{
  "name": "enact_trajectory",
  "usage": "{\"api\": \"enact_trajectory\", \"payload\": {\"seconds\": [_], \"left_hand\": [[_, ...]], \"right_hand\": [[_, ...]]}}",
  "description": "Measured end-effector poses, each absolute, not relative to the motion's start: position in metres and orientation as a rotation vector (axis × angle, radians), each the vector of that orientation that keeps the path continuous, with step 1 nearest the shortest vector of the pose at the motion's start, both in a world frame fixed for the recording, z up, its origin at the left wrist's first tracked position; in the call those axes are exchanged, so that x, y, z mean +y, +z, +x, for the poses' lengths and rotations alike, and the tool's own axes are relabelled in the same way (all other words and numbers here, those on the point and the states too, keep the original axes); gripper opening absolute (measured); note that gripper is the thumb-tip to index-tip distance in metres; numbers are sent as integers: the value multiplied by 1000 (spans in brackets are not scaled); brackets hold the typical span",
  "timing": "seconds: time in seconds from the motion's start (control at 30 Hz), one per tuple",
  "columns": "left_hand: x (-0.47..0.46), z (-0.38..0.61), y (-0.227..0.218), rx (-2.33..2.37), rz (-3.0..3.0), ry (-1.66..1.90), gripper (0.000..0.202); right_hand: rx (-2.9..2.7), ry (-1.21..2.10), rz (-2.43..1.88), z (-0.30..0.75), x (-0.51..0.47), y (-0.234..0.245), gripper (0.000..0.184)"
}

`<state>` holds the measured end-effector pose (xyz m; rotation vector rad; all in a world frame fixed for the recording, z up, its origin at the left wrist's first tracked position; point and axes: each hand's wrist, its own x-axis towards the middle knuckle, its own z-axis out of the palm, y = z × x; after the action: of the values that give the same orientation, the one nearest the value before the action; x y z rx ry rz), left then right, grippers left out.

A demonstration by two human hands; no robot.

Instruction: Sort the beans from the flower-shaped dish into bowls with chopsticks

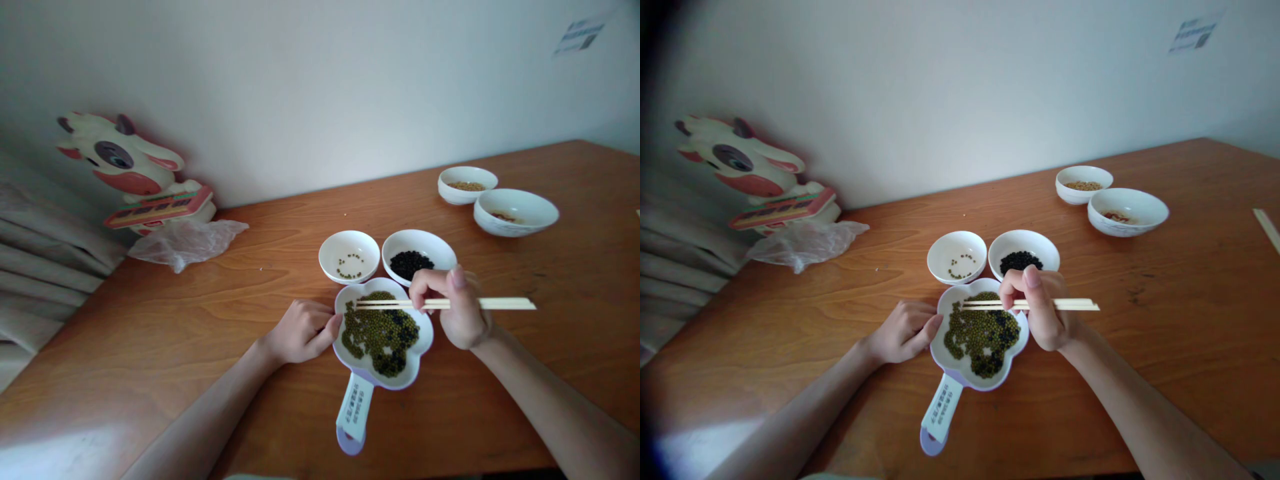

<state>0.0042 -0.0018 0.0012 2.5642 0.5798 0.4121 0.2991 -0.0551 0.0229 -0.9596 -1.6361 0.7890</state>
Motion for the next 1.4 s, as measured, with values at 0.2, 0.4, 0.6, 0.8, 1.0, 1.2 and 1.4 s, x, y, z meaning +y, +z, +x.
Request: {"api": "enact_trajectory", "payload": {"seconds": [0.2, 0.4, 0.6, 0.8, 1.0, 1.2, 1.4], "left_hand": [[-1, 4, 2, 584, 2550, 405, 45], [-2, 5, 3, 574, 2552, 426, 45], [-2, 5, 4, 570, 2551, 423, 45], [-2, 4, 2, 575, 2542, 411, 44], [-1, 4, 2, 571, 2550, 414, 45], [-1, 4, 2, 565, 2562, 422, 46], [-2, 5, 3, 569, 2559, 414, 47]], "right_hand": [[-1628, 780, -933, 300, -55, 20, 72], [-1610, 783, -943, 301, -56, 21, 75], [-1611, 863, -945, 301, -53, 19, 77], [-1676, 783, -953, 299, -53, 20, 71], [-1735, 729, -926, 299, -54, 23, 67], [-1744, 706, -897, 298, -53, 21, 68], [-1724, 664, -892, 296, -55, 21, 62]]}}
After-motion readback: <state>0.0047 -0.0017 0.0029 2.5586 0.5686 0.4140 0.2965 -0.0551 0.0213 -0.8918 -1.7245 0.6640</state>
